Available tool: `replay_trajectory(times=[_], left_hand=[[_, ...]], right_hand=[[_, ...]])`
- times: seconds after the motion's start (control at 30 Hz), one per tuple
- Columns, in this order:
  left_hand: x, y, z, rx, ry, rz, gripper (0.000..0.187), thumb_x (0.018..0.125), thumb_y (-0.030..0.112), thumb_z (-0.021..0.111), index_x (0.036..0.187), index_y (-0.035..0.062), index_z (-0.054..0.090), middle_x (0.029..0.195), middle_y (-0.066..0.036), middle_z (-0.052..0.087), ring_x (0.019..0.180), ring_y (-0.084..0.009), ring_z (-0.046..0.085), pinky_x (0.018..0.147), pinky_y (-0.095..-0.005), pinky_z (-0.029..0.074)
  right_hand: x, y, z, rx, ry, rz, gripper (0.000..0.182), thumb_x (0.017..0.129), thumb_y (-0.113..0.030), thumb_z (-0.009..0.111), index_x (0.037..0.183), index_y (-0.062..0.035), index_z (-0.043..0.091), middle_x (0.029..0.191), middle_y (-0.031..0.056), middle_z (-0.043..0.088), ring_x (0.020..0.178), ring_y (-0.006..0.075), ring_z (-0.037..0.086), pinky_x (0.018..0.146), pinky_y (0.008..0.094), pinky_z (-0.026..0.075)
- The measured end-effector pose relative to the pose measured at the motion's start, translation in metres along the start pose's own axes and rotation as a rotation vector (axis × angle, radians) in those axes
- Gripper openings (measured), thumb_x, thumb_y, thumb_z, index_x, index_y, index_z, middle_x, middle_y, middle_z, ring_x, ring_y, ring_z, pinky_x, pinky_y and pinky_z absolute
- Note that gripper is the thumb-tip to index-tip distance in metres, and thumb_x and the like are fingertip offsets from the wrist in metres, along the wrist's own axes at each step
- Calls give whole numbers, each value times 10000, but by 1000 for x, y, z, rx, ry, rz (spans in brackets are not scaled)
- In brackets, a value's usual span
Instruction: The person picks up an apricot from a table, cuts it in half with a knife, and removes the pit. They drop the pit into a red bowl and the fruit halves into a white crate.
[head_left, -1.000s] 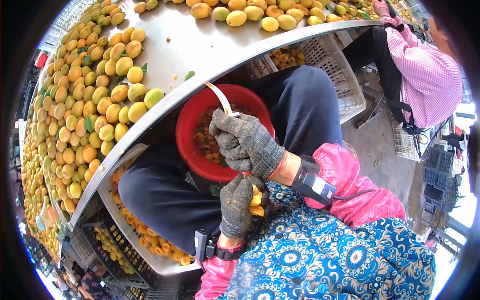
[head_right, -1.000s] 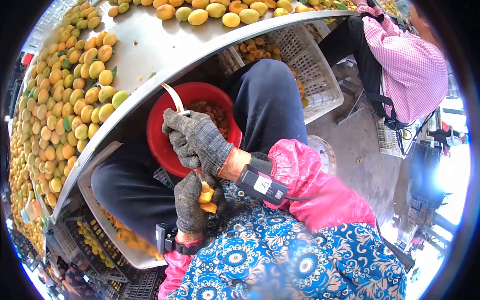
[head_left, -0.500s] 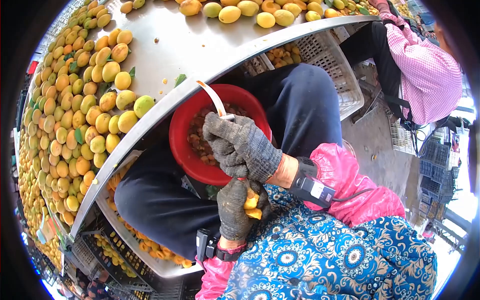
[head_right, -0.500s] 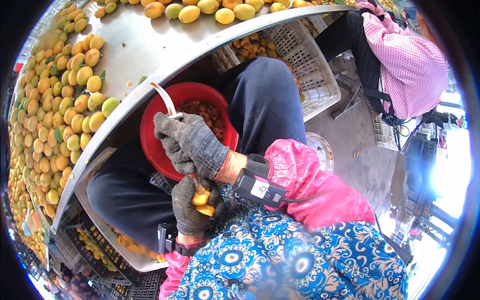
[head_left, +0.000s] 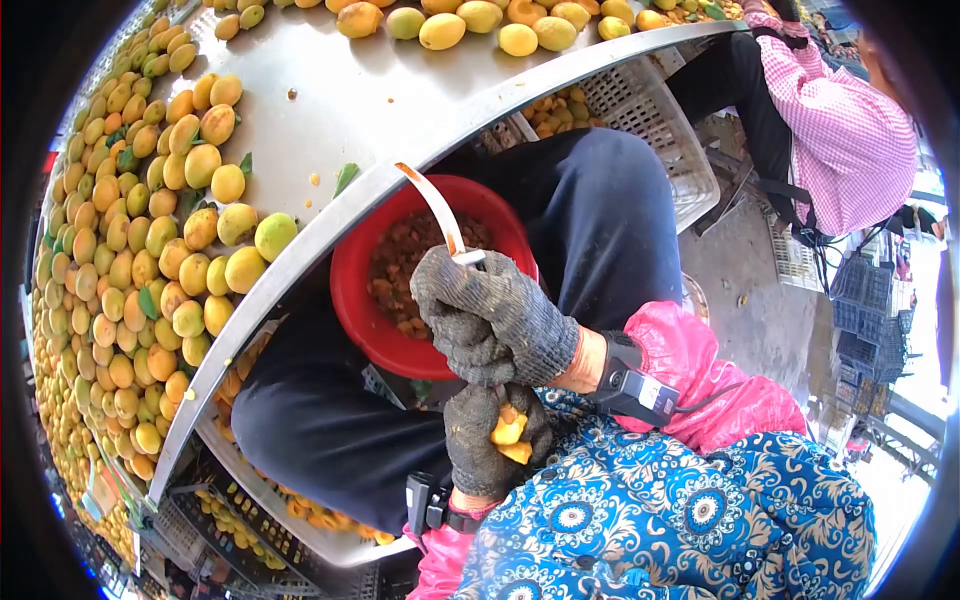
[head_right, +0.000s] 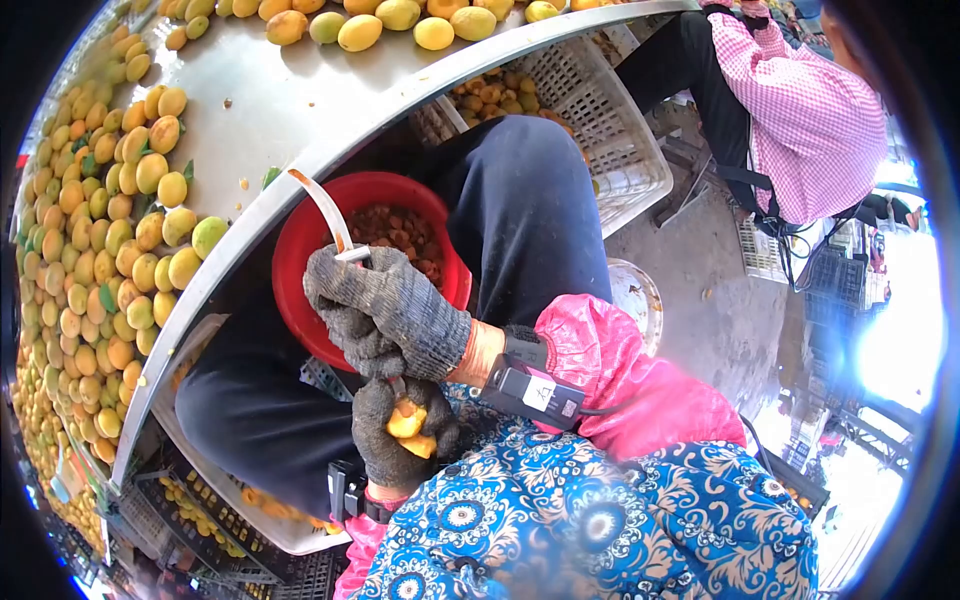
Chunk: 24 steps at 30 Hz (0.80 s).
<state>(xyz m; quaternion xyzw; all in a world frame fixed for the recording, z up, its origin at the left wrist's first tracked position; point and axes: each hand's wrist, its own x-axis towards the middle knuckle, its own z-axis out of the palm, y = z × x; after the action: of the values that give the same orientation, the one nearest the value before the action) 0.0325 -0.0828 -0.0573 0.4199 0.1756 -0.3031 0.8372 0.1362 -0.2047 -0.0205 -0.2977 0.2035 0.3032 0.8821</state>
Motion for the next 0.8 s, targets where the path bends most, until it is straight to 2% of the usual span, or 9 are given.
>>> replay_trajectory(times=[0.03, 0.1, 0.37, 0.5, 0.57, 0.63, 0.7, 0.77, 0.8], left_hand=[[-2, 2, 2, 0, -6, 3, 428, 926, 409, 495, 857, -4, 579, 668, -94, 575, 567, -190, 545, 523, -312, 434], [-5, 10, 8, -685, -110, -376, 509, 897, 532, 472, 868, 27, 527, 611, -109, 482, 492, -248, 478, 460, -353, 405], [5, 15, 9, -1091, -194, -446, 530, 904, 581, 433, 893, 57, 510, 606, -108, 449, 455, -240, 400, 408, -369, 327], [19, 27, 15, -759, 76, -419, 501, 947, 544, 422, 915, 60, 548, 618, -59, 493, 468, -195, 448, 414, -339, 354], [18, 32, 25, 98, 330, 18, 483, 991, 483, 402, 878, 47, 577, 654, -62, 565, 502, -167, 527, 437, -302, 409], [24, 3, -13, -224, 243, -107, 500, 1017, 449, 379, 856, 30, 601, 692, -81, 612, 547, -155, 587, 470, -278, 459], [22, 15, -6, -309, 169, -45, 524, 1011, 472, 384, 908, 13, 615, 686, -78, 613, 545, -155, 590, 506, -273, 485], [19, 10, -7, -255, 206, -19, 546, 1021, 475, 353, 956, 4, 621, 746, -89, 637, 622, -155, 621, 580, -267, 510], [18, 20, 15, 5, 386, 148, 547, 1028, 467, 338, 971, 3, 622, 791, -91, 648, 672, -155, 632, 614, -266, 515]], right_hand=[[0, 1, 1, -4, -12, -34, 294, 940, -418, 602, 900, -133, 540, 580, -61, 385, 406, 24, 323, 332, 181, 247], [0, 1, 3, 3, -39, -75, 283, 944, -407, 596, 914, -132, 535, 587, -54, 385, 412, 32, 331, 332, 186, 260], [12, 2, -3, 290, -253, -18, 298, 948, -418, 577, 954, -128, 513, 564, -52, 349, 382, 40, 316, 319, 188, 274], [14, -5, 2, -103, -25, -165, 303, 915, -374, 647, 914, -78, 583, 627, -32, 487, 461, 48, 429, 393, 191, 345], [13, -10, 5, -315, 40, -304, 300, 901, -350, 675, 914, -56, 619, 667, -22, 548, 505, 48, 475, 434, 190, 378], [5, -23, 4, -609, 18, -414, 308, 874, -310, 714, 960, -17, 668, 763, 5, 622, 612, 46, 536, 533, 189, 425], [-8, -33, 1, -718, -44, -211, 217, 853, -203, 720, 1006, -54, 682, 802, 27, 676, 748, 109, 640, 700, 269, 518], [-3, -16, -26, -1164, -302, -382, 372, 830, -273, 747, 1098, -33, 653, 874, 84, 702, 760, 163, 682, 687, 308, 534], [-13, -19, -21, -1274, -343, -264, 458, 800, -278, 763, 1175, -56, 623, 935, 139, 700, 832, 252, 704, 743, 342, 538]])
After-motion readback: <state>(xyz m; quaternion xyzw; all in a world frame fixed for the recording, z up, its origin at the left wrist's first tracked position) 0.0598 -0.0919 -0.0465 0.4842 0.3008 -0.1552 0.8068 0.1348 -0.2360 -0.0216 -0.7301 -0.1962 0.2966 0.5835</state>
